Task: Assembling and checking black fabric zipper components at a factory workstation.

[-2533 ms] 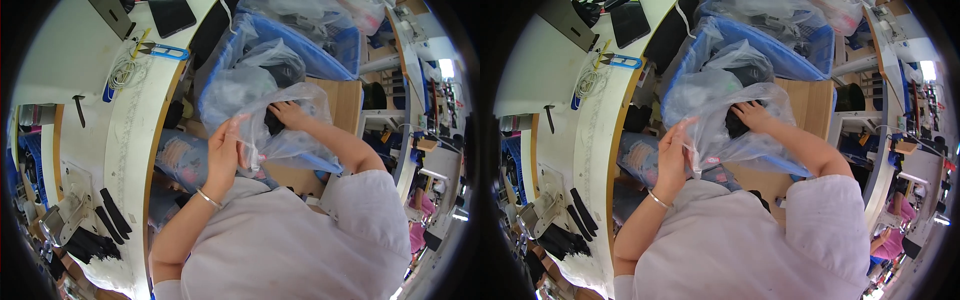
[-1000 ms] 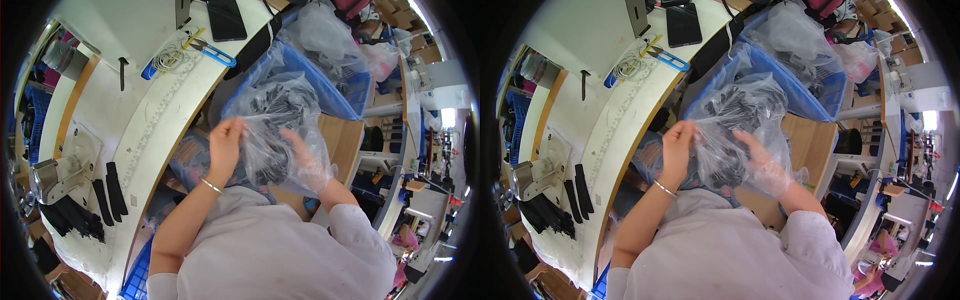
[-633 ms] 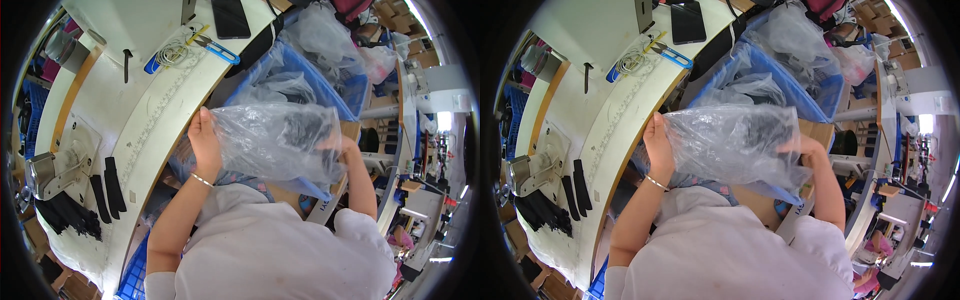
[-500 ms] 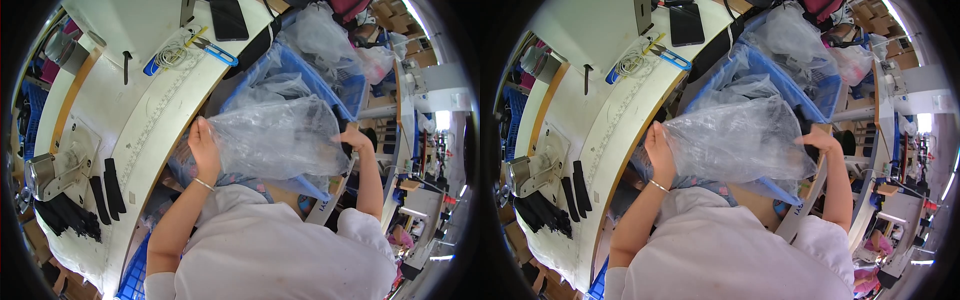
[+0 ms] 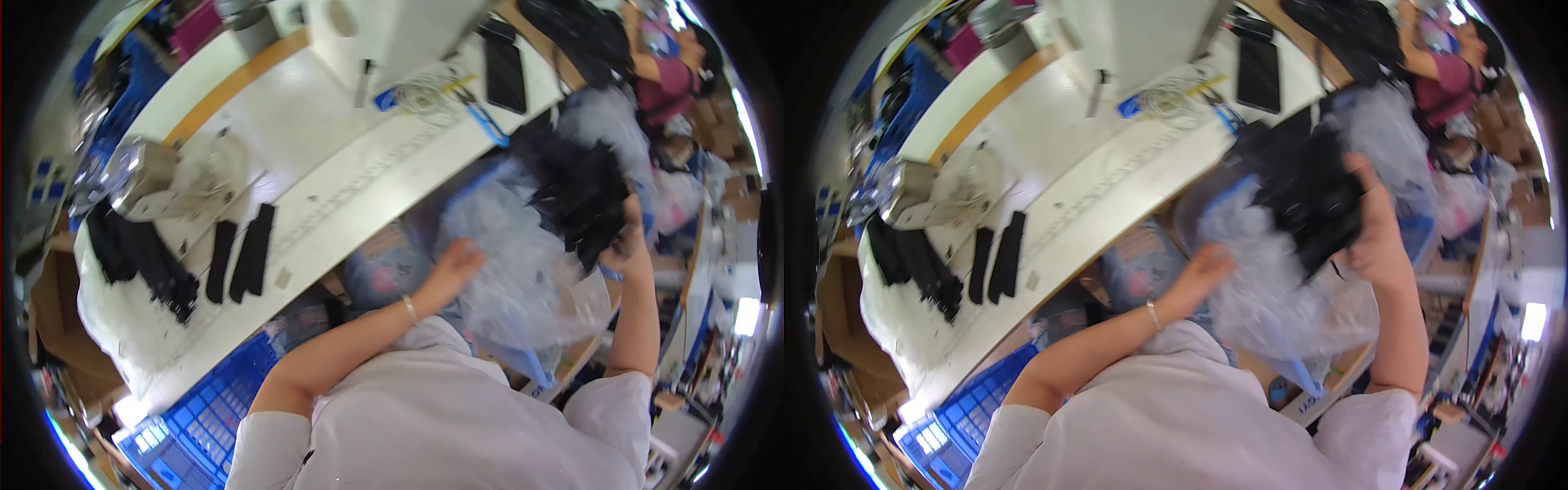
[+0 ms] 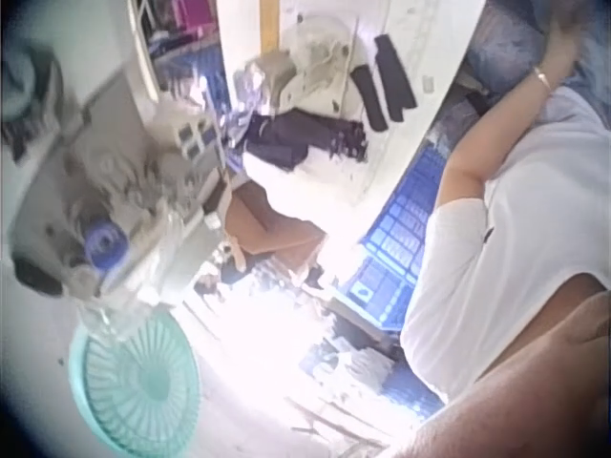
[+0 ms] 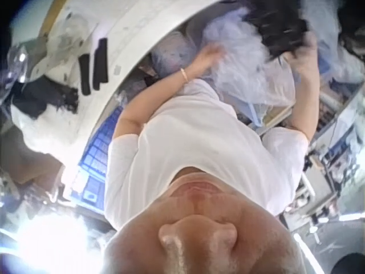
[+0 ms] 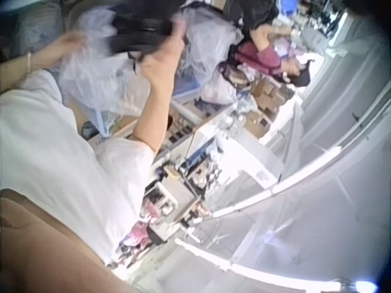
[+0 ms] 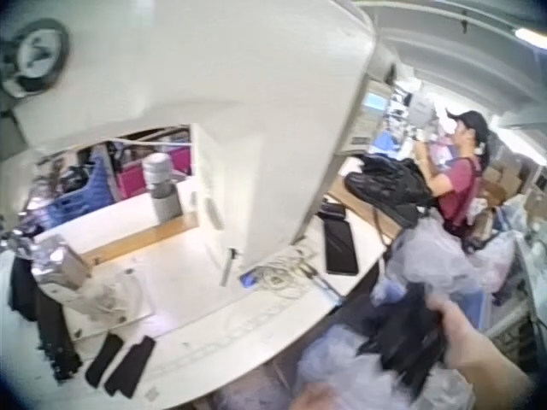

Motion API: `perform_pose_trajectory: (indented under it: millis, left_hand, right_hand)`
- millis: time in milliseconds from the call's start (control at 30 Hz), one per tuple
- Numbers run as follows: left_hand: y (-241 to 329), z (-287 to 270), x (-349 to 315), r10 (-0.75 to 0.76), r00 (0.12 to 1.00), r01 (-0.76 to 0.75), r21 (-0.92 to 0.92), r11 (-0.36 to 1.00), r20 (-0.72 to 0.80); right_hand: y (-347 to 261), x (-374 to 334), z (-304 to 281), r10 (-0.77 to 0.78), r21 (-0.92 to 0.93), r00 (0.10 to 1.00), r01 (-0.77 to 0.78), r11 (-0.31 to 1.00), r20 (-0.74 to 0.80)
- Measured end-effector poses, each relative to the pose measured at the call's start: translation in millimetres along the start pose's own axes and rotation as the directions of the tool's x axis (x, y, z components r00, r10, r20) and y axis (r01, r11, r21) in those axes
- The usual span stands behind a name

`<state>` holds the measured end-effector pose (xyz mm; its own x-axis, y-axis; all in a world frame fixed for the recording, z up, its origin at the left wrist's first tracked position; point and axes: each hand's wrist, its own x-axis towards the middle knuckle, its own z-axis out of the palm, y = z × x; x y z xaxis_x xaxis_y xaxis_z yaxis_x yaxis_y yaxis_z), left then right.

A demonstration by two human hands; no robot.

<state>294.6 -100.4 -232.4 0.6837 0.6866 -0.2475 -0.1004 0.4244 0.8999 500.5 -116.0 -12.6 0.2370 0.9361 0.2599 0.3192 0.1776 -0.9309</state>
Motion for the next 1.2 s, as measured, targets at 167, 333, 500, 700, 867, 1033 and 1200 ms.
perform_pose_trajectory:
  millis: [167,333,500,700,867,1033,1200]
  left_hand:
    - [23,-19,-18,0.02,0.983,-0.099,0.44,0.893,0.18]
    - [37,-14,-32,-0.087,0.991,0.024,0.518,0.855,0.097]
    - [68,-1,-16,-0.537,0.784,0.306,0.56,0.77,0.312]
    - [36,48,13,0.102,0.878,-0.157,0.079,0.984,0.469]
    - [-26,33,14,0.348,0.919,-0.394,0.466,0.792,0.185]
    - [22,6,-7,0.164,0.954,-0.288,0.617,0.733,0.25]
    - [33,3,-26,0.183,0.94,-0.33,0.635,0.699,0.288]
  right_hand:
    - [-60,101,153,-0.576,-0.148,0.166,0.986,0.078,0.8]
    - [-50,180,248,-0.58,0.236,-0.323,0.946,-0.222,0.748]
    - [-39,208,297,-0.467,0.358,-0.539,0.833,-0.422,0.701]
    - [-33,196,289,-0.233,0.016,-0.146,0.876,-0.483,0.961]
    - [-46,178,275,-0.313,-0.191,0.083,0.923,-0.335,0.946]
    - [-50,150,286,-0.207,-0.351,0.393,0.913,0.209,0.896]
    - [-34,162,296,-0.129,-0.341,0.477,0.769,0.541,0.87]
